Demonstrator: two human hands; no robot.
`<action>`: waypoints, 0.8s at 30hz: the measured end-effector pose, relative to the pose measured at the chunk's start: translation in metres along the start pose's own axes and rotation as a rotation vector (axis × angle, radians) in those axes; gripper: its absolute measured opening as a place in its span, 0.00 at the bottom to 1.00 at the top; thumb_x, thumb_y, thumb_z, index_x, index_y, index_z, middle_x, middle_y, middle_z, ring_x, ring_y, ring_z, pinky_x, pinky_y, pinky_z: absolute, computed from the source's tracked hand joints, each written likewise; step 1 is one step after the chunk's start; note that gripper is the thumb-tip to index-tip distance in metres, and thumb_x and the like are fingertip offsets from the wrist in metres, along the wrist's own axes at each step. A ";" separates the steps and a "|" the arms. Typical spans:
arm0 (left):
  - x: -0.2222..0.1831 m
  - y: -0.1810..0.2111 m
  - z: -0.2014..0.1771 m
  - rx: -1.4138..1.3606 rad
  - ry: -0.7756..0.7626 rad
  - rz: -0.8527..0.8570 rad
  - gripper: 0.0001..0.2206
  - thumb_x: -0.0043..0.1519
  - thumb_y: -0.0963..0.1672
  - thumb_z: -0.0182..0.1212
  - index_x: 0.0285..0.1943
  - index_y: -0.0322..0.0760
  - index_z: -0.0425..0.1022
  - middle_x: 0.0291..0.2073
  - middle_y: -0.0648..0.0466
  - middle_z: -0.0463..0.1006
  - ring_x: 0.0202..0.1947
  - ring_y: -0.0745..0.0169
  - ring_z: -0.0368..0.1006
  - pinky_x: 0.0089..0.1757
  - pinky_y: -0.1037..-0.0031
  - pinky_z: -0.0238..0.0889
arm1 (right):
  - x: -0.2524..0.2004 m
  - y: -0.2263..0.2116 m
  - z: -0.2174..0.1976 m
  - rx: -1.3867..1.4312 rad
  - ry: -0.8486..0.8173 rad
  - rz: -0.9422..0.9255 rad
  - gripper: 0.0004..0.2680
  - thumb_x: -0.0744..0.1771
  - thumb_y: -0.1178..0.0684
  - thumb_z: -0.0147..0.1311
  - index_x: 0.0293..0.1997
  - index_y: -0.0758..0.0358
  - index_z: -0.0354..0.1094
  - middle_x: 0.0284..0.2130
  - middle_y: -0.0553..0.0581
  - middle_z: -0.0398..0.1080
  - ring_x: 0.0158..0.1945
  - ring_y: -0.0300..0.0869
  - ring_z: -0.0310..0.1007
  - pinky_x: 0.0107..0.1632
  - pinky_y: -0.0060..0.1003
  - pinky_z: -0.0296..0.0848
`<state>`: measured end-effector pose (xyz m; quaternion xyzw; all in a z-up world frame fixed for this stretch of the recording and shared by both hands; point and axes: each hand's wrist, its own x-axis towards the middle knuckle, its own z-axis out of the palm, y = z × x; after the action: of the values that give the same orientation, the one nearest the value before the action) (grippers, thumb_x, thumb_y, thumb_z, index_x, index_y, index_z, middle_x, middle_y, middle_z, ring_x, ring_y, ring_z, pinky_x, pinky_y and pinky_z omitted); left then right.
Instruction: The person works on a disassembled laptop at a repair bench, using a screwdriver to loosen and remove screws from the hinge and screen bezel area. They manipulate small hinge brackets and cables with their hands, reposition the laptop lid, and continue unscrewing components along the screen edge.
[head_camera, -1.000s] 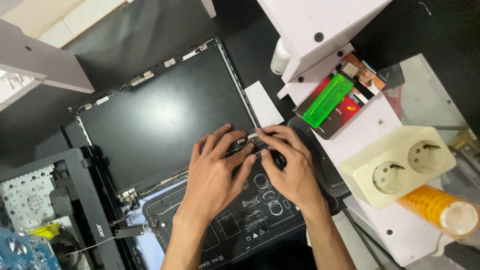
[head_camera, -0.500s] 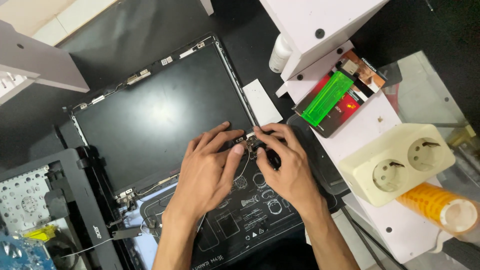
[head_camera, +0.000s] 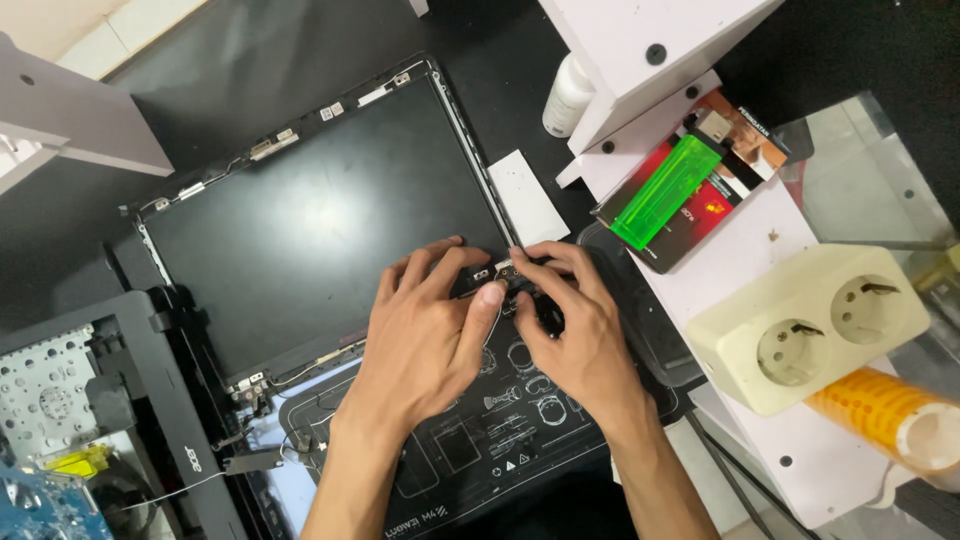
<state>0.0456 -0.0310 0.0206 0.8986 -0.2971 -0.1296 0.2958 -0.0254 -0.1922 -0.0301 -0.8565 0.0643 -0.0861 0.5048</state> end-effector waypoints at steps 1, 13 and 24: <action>0.001 0.001 0.000 0.022 0.002 0.007 0.24 0.71 0.48 0.45 0.31 0.29 0.83 0.53 0.50 0.78 0.61 0.47 0.66 0.58 0.53 0.55 | -0.001 0.000 0.000 -0.002 0.001 -0.009 0.16 0.63 0.65 0.58 0.57 0.66 0.72 0.52 0.59 0.68 0.50 0.45 0.75 0.48 0.36 0.76; 0.013 0.003 -0.003 0.066 -0.036 0.019 0.28 0.70 0.50 0.47 0.21 0.25 0.78 0.50 0.47 0.76 0.55 0.46 0.67 0.54 0.52 0.57 | 0.016 -0.001 -0.016 -0.017 -0.047 0.045 0.09 0.68 0.63 0.55 0.53 0.61 0.74 0.45 0.54 0.75 0.43 0.42 0.79 0.40 0.34 0.77; 0.002 -0.008 -0.003 0.020 -0.020 0.066 0.28 0.70 0.51 0.45 0.23 0.29 0.81 0.53 0.48 0.75 0.60 0.46 0.65 0.55 0.53 0.56 | 0.034 -0.008 -0.004 0.003 -0.042 0.267 0.09 0.63 0.61 0.63 0.46 0.63 0.73 0.37 0.54 0.74 0.33 0.40 0.77 0.34 0.33 0.79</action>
<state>0.0519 -0.0251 0.0179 0.8899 -0.3310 -0.1258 0.2877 0.0076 -0.1983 -0.0183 -0.8412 0.1672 -0.0004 0.5142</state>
